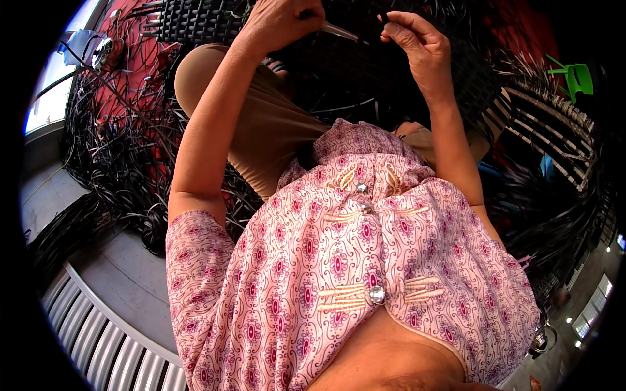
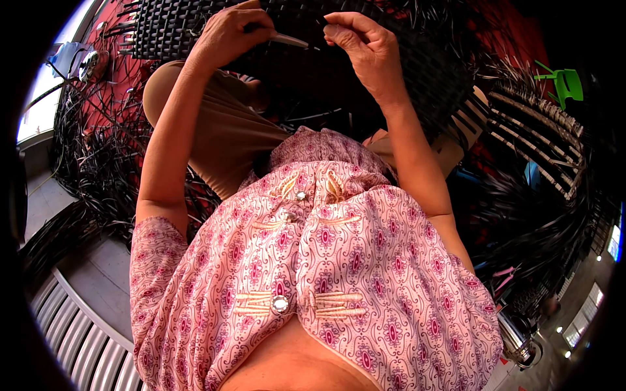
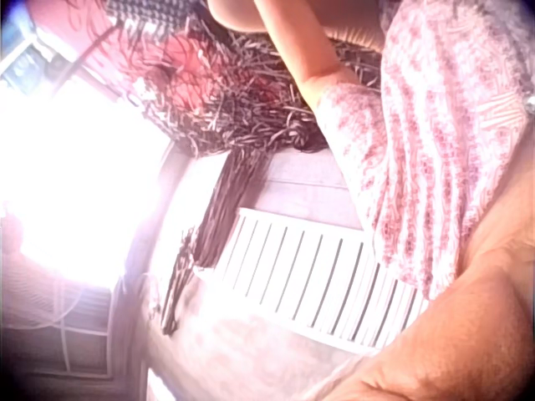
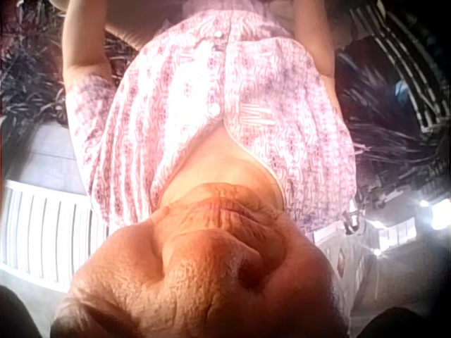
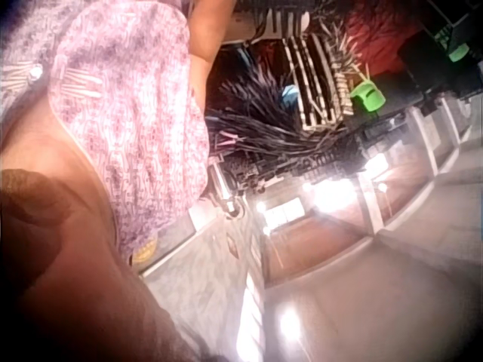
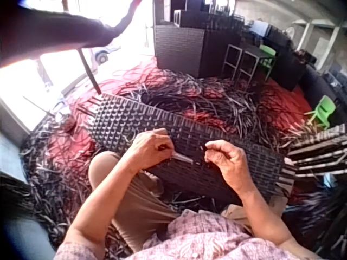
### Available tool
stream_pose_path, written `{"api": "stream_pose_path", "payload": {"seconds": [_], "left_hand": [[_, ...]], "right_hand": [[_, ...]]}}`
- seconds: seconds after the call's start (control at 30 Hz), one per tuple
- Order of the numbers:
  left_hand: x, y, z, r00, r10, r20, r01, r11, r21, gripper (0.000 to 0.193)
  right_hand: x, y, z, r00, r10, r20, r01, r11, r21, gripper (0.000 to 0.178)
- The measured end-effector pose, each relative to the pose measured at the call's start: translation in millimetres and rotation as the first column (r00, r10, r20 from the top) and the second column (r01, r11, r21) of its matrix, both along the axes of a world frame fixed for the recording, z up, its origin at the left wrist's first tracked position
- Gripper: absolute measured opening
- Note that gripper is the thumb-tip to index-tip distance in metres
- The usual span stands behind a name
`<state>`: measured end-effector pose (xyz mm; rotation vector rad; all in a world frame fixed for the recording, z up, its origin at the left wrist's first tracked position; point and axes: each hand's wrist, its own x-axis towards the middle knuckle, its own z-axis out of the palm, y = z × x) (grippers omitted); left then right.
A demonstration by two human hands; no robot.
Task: The person sits cross-legged on the floor and weaves a black plastic mat by hand, interlacing strips into a grid pattern. They use a pair of pink-handled scissors to trim excess material from the mat's edge.
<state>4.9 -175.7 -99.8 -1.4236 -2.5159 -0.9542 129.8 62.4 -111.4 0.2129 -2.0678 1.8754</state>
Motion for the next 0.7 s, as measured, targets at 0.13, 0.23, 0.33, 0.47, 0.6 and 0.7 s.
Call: {"api": "stream_pose_path", "payload": {"seconds": [0.13, 0.23, 0.33, 0.47, 0.6, 0.7], "left_hand": [[0.3, 5.1, 1.1, 0.998, -0.019, 0.061, 0.018, 1.0, 0.025, 0.01], [5.2, 10.4, -3.5, 1.0, -0.008, 0.023, 0.007, 0.999, 0.041, 0.011], [9.2, 12.1, -2.5, 0.999, 0.028, 0.02, -0.028, 1.0, 0.012, 0.011], [11.1, 8.3, -2.9, 0.999, 0.037, 0.034, -0.038, 0.999, 0.009, 0.012], [12.8, 8.1, -0.6, 0.999, 0.039, 0.024, -0.039, 0.999, 0.003, 0.012], [13.1, 7.3, -1.1, 0.999, 0.041, 0.023, -0.041, 0.999, -0.003, 0.013]], "right_hand": [[9.4, 6.3, 2.3, 0.998, -0.003, 0.06, 0.002, 1.0, 0.007, 0.021], [18.0, 5.2, 12.8, 0.987, -0.034, 0.155, 0.014, 0.991, 0.131, 0.02], [25.4, 0.2, 20.6, 0.966, -0.137, 0.222, 0.051, 0.934, 0.354, 0.018], [31.3, -6.0, 24.5, 0.947, -0.247, 0.205, 0.084, 0.808, 0.583, 0.016], [30.0, -12.2, 24.6, 0.949, -0.296, 0.112, 0.137, 0.703, 0.698, 0.012], [24.0, -16.7, 20.0, 0.953, -0.297, 0.059, 0.145, 0.618, 0.773, 0.011]]}}
